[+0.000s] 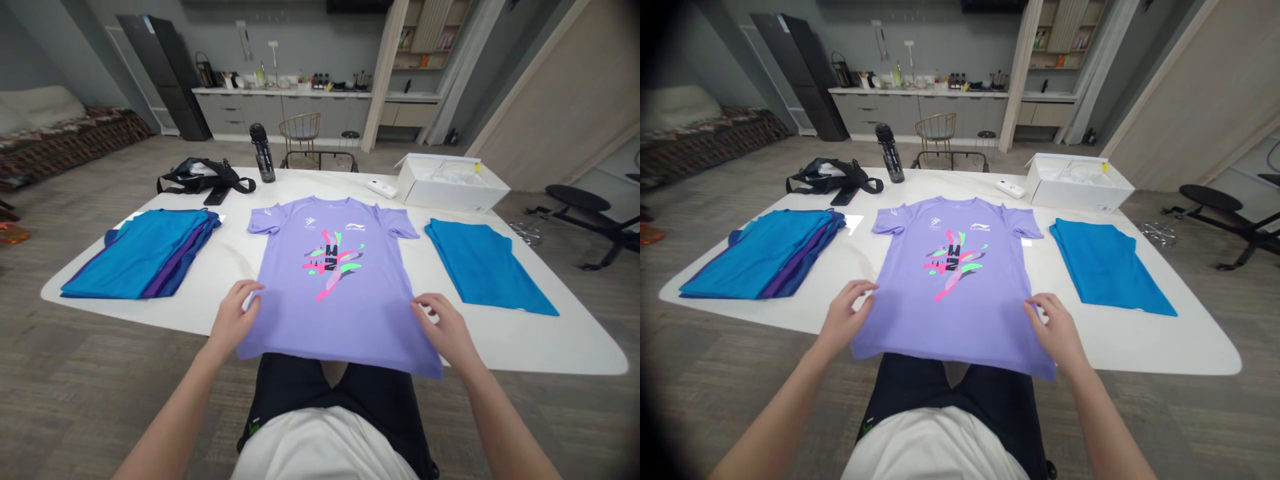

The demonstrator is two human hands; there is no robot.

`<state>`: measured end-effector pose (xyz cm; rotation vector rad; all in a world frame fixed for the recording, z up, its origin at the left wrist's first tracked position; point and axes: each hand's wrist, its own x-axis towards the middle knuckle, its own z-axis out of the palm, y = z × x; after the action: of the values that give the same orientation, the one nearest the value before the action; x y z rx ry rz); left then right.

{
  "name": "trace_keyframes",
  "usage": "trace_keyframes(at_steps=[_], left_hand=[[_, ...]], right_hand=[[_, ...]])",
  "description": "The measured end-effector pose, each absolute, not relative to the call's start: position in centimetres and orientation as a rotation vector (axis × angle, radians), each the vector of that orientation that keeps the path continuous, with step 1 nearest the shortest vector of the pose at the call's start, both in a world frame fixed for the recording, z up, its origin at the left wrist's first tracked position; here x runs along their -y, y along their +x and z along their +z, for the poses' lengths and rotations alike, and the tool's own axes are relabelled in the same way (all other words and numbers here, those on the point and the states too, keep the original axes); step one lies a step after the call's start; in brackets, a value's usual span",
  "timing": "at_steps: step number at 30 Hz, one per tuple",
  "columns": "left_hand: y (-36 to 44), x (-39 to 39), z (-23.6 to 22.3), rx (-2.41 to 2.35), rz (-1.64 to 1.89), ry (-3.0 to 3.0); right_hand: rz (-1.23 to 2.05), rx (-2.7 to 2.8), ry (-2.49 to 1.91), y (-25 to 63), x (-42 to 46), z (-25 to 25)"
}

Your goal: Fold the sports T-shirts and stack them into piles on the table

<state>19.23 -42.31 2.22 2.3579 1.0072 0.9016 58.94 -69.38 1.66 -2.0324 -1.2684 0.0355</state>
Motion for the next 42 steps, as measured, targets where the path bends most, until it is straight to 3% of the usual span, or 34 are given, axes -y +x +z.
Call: trace_keyframes(at_steps=[8, 12, 15, 20, 25, 32, 36, 42], left_hand=[[30.7, 22.1, 0.5, -1.146, 0.745, 2.475], [34.1, 15.6, -1.1, -1.199, 0.554, 2.475], [35.6, 12.4, -2.5, -1.282, 0.421, 2.469], [36.1, 9.7, -4.9, -1.34, 0.267, 2.503], [36.1, 9.0, -5.9, -1.451, 0.174, 2.536], [37.5, 9.5, -4.6, -1.672, 0.142, 2.539], [40.4, 9.5, -3.6, -1.555, 0.25, 2.749], [46.3, 8.3, -4.3, -1.278, 0.049, 2.725]], right_hand=[[0.029, 1.036, -2.081, 71.6, 52.6, -0.4], [-0.154, 1.123, -2.109, 77.0, 47.7, -2.1], [-0.062, 1.0, -2.18, 79.9, 44.9, -3.0], [0.171, 1.015, -2.312, 82.5, 42.0, -4.5], [0.127, 1.157, -2.568, 83.5, 41.0, -5.5], [0.141, 0.933, -2.909, 84.2, 39.2, -4.2], [-0.091, 1.208, -2.744, 82.0, 36.0, -3.2], [0.21, 1.322, -2.677, 78.4, 29.9, -3.9]])
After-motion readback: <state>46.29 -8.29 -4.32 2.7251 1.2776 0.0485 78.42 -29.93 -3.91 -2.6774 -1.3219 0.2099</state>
